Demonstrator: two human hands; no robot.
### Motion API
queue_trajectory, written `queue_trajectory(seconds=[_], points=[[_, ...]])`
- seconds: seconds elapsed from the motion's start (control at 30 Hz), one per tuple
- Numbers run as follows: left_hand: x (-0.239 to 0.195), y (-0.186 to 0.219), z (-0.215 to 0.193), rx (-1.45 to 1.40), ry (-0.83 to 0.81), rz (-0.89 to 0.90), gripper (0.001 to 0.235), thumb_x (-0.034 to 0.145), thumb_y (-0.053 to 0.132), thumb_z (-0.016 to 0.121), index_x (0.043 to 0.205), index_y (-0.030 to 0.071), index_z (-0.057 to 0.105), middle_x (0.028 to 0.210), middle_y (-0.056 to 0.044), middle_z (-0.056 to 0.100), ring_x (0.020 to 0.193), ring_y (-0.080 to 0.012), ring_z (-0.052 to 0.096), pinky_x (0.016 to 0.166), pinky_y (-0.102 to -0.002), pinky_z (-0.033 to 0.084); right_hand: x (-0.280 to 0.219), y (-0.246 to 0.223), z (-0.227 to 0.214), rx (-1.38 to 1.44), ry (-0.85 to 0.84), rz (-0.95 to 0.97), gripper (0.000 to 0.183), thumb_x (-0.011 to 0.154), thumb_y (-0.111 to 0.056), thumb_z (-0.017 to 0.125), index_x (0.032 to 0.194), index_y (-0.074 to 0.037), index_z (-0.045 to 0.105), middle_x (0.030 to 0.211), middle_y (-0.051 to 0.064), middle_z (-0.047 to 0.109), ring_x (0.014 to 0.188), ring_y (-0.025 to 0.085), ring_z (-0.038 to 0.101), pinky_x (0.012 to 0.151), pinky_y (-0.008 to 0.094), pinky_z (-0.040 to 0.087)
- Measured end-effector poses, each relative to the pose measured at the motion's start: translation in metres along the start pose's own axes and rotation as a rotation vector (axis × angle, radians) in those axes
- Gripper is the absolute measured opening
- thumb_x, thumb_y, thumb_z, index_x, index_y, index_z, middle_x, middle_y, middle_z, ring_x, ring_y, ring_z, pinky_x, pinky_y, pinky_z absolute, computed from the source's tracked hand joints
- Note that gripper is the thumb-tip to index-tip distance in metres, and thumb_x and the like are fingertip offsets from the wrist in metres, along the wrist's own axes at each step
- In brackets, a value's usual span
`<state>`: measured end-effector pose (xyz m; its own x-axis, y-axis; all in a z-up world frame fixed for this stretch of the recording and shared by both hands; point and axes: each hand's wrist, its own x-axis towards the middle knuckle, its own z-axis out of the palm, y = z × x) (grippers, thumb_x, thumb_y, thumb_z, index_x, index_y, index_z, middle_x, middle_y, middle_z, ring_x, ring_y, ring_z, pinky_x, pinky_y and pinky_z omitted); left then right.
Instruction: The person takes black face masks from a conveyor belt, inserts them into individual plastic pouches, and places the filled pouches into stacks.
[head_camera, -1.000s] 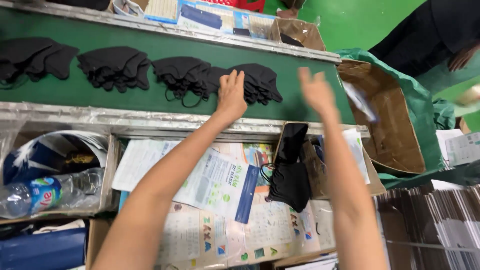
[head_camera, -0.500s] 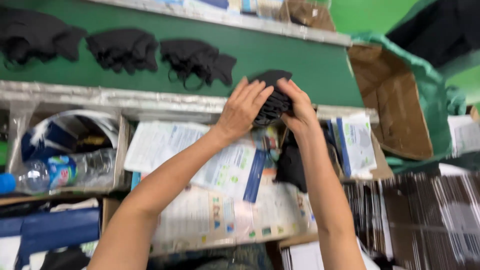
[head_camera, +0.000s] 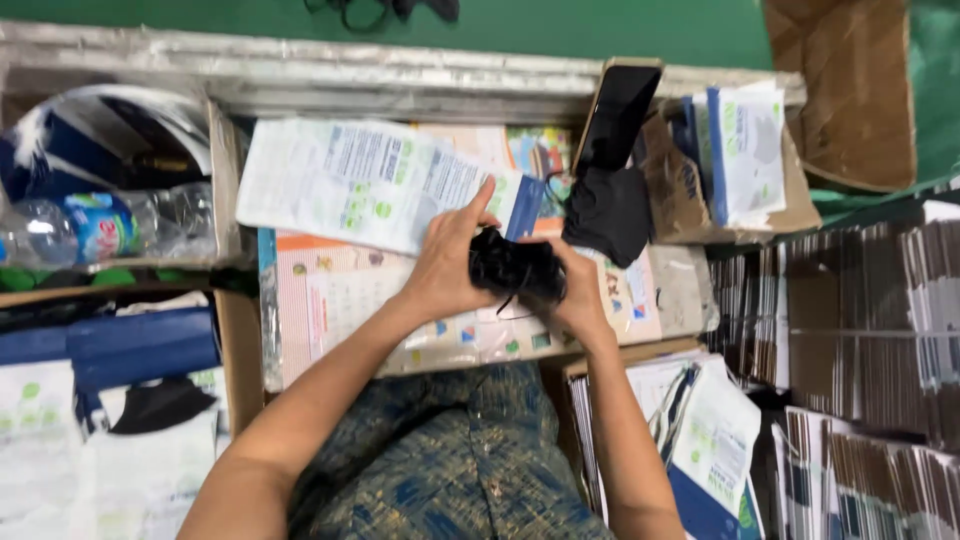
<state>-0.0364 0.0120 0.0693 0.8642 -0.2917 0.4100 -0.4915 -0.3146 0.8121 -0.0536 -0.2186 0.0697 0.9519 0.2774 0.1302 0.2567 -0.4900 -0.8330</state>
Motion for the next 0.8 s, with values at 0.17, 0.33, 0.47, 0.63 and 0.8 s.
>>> queue_trajectory(seconds=[0.17,0.33,0.47,0.63,0.8], points=[[0.007,0.012,0.005,0.105,0.029,0.065,0.134,0.058,0.031,0.096,0.163,0.005,0.017,0.119,-0.012,0.063,0.113,-0.0297,0.058,0.109,-0.046,0.032,0.012,-0.001,0.001,-0.032,0.015,-0.007,0.058,0.07,-0.013,0.092,0.124,-0.01,0.068,0.105,0.003,0.074,0.098,0.01,0.071,0.086,0.027,0.055],[0.008,0.007,0.02,-0.196,-0.191,-0.365,0.113,0.075,0.024,0.079,0.172,0.016,0.021,0.119,-0.008,0.071,0.115,-0.0262,0.067,0.104,-0.036,0.05,0.013,0.006,0.009,0.267,0.102,0.101,0.063,0.068,-0.011,0.089,0.119,-0.008,0.053,0.102,-0.002,0.058,0.092,0.009,0.059,0.081,0.027,0.053],[-0.003,0.01,0.016,-0.509,0.092,-0.231,0.09,0.092,0.02,0.075,0.167,0.009,0.026,0.151,-0.009,0.054,0.134,-0.0268,0.057,0.111,-0.037,0.046,-0.016,0.032,-0.002,0.346,0.099,-0.101,0.046,0.086,-0.001,0.083,0.119,-0.002,0.052,0.114,0.002,0.058,0.11,0.013,0.055,0.098,0.029,0.044],[-0.02,0.012,-0.01,-0.976,-0.258,0.032,0.118,0.088,0.033,0.083,0.171,0.018,0.0,0.145,-0.011,0.048,0.133,-0.0217,0.05,0.112,-0.037,0.043,-0.086,0.037,-0.062,1.04,0.227,0.034,0.042,0.088,-0.007,0.07,0.129,0.0,0.061,0.118,0.014,0.069,0.102,0.022,0.071,0.093,0.038,0.058],[-0.026,-0.016,0.009,-0.893,-0.125,-0.372,0.109,0.082,0.049,0.082,0.164,0.003,0.026,0.149,-0.02,0.049,0.135,-0.0266,0.051,0.115,-0.042,0.043,-0.046,-0.062,-0.061,0.111,0.428,0.319,0.038,0.097,-0.006,0.07,0.135,-0.002,0.068,0.104,0.021,0.071,0.079,0.027,0.059,0.077,0.037,0.049]])
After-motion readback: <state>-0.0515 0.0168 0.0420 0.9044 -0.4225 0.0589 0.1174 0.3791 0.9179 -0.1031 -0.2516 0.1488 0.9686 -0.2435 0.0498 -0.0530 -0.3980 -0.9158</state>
